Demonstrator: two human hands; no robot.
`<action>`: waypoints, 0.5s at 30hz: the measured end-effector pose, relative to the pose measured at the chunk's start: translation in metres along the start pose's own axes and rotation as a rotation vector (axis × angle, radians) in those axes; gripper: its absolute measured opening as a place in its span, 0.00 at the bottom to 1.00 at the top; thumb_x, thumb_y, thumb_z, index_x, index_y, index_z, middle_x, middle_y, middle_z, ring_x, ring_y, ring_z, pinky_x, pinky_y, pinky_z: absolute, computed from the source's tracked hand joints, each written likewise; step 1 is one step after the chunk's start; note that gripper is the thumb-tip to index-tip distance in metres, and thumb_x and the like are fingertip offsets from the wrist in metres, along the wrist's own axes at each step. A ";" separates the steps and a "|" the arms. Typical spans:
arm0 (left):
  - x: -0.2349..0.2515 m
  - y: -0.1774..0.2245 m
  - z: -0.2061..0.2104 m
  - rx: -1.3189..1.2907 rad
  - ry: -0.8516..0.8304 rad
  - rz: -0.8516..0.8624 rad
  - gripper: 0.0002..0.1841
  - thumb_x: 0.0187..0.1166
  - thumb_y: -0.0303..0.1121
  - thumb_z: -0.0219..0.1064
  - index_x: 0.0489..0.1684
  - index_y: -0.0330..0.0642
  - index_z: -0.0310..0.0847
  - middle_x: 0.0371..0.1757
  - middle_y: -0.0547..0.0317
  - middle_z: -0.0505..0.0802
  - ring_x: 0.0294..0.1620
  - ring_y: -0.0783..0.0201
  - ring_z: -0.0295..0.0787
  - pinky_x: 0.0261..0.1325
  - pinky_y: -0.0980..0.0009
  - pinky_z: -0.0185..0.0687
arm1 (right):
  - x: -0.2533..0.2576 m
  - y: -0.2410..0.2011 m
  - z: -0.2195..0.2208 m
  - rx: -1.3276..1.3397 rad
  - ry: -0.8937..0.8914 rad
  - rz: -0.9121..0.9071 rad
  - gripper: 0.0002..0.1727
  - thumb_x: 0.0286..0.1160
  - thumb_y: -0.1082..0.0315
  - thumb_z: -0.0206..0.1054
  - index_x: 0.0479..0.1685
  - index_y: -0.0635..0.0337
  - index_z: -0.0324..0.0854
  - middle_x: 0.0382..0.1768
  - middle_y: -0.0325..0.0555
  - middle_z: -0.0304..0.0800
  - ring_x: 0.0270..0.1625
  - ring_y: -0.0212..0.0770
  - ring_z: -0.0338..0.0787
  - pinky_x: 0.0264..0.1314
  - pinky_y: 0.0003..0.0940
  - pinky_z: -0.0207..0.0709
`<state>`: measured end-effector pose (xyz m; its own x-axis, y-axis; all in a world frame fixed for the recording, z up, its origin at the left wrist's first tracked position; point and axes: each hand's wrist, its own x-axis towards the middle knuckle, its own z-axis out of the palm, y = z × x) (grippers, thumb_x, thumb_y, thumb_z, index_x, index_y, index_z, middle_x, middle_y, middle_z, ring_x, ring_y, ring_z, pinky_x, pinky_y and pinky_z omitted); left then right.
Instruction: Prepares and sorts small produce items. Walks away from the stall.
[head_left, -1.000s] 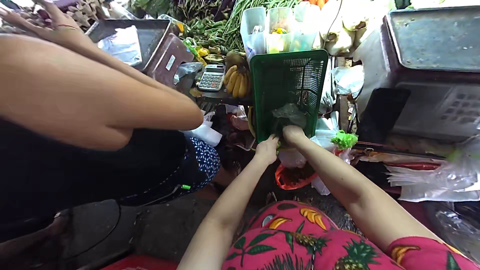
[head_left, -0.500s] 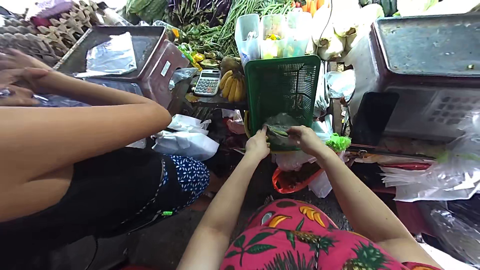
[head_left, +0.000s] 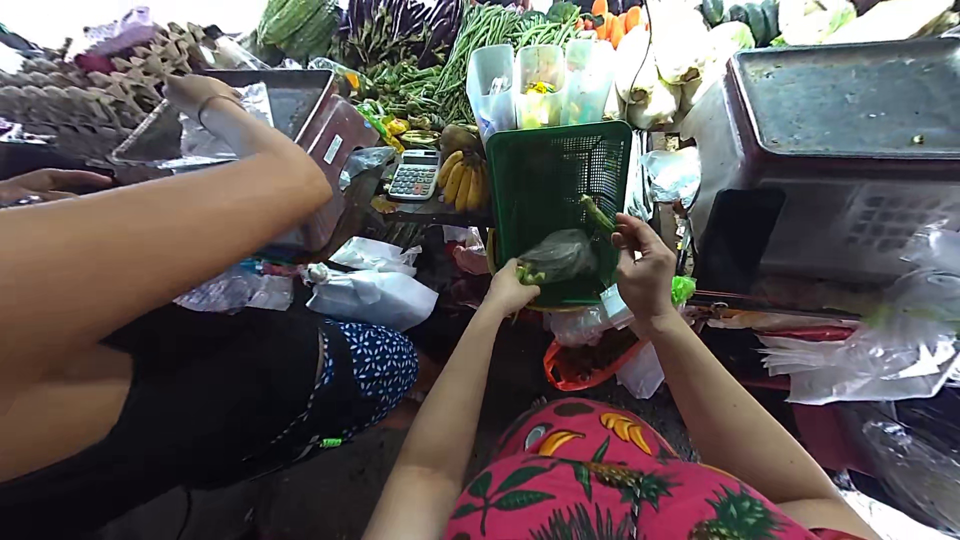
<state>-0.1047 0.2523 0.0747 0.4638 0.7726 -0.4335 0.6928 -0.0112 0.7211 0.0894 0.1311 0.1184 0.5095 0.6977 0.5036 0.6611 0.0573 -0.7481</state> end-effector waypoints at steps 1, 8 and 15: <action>-0.005 0.002 -0.001 -0.160 -0.001 0.013 0.37 0.69 0.30 0.75 0.81 0.36 0.62 0.52 0.42 0.91 0.44 0.55 0.93 0.52 0.58 0.90 | -0.001 -0.007 -0.002 0.067 -0.018 0.024 0.19 0.84 0.73 0.64 0.71 0.65 0.80 0.59 0.55 0.92 0.57 0.40 0.93 0.66 0.37 0.85; -0.035 0.012 0.004 -1.132 -0.264 0.210 0.18 0.88 0.35 0.62 0.71 0.39 0.73 0.55 0.53 0.93 0.52 0.63 0.92 0.62 0.66 0.88 | -0.050 -0.035 0.021 0.457 -0.210 0.291 0.15 0.79 0.70 0.71 0.61 0.63 0.89 0.49 0.45 0.97 0.50 0.32 0.95 0.59 0.32 0.90; -0.027 0.013 0.036 -1.181 -0.139 0.267 0.22 0.80 0.27 0.69 0.71 0.37 0.70 0.50 0.49 0.93 0.44 0.60 0.93 0.52 0.64 0.91 | -0.075 -0.020 0.021 0.034 -0.358 0.038 0.15 0.77 0.59 0.69 0.54 0.57 0.93 0.45 0.43 0.98 0.51 0.40 0.93 0.63 0.40 0.83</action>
<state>-0.0885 0.2079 0.0762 0.6204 0.7588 -0.1982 -0.3286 0.4810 0.8128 0.0266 0.0931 0.0867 0.3040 0.9054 0.2964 0.6235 0.0462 -0.7805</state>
